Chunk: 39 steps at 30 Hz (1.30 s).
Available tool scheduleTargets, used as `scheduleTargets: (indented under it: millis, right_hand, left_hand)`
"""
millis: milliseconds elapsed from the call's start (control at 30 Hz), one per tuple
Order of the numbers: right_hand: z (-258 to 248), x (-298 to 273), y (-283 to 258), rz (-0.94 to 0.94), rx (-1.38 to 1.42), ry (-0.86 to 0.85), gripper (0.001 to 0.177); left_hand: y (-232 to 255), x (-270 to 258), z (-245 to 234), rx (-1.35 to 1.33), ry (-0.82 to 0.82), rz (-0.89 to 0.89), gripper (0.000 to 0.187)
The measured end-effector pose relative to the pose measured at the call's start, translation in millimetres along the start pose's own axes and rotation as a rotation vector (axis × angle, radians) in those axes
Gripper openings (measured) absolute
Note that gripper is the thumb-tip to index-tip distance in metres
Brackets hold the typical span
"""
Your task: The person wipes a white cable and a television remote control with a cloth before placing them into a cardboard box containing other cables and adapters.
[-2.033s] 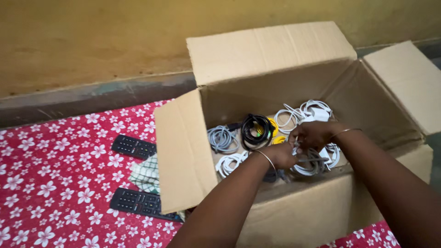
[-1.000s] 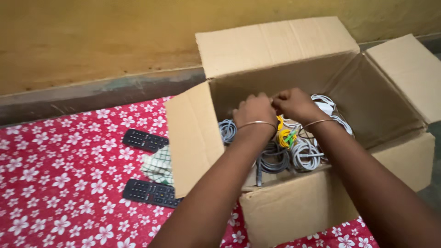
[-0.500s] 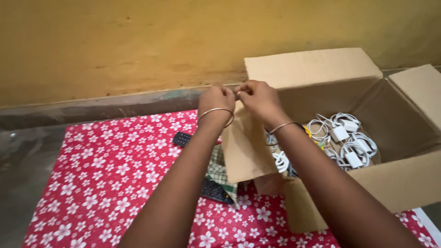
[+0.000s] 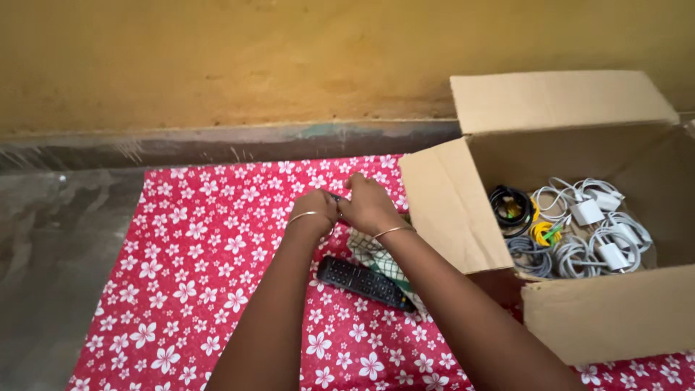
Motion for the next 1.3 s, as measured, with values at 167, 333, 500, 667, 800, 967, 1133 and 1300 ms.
scheduleTargets:
  millis: [167, 333, 500, 667, 800, 967, 1133, 1300]
  right_hand:
    - [47, -49, 52, 0.343, -0.279, -0.467, 0.11]
    - [83, -62, 97, 0.419, -0.256, -0.594, 0.102]
    - [95, -50, 107, 0.31, -0.308, -0.468, 0.063]
    - [51, -32, 72, 0.346, -0.225, -0.219, 0.031]
    - [-12, -16, 34, 0.279, -0.007, 0.203, 0.031]
    - [-56, -2, -8, 0.208, 0.257, 0.629, 0.045]
    - [-60, 14, -19, 0.093, 0.316, 0.71, 0.059]
    - [-14, 23, -43, -0.19, 0.283, 0.403, 0.048]
  left_hand:
    - [-14, -47, 44, 0.34, -0.4, 0.175, 0.031]
    - [-19, -61, 74, 0.386, -0.477, 0.31, 0.071]
    - [-31, -62, 94, 0.454, -0.593, 0.272, 0.084]
    - [-36, -74, 82, 0.343, -0.78, 0.154, 0.06]
    - [-54, -67, 52, -0.132, -0.793, -0.199, 0.051]
    - [-50, -43, 16, -0.818, -0.721, -0.074, 0.04]
    - [-42, -29, -6, -1.215, -0.468, -0.073, 0.031]
    - [-24, -25, -25, -1.383, -0.357, -0.124, 0.046]
Point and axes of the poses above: each hand's wrist, its own x-axis towards the middle knuckle, its own z-axis out of the palm, y = z × x, the point moved 7 cm from there along x, towards the middle knuckle, and after that the axes turned 4 degrees about -x, right-handed, at the moved point
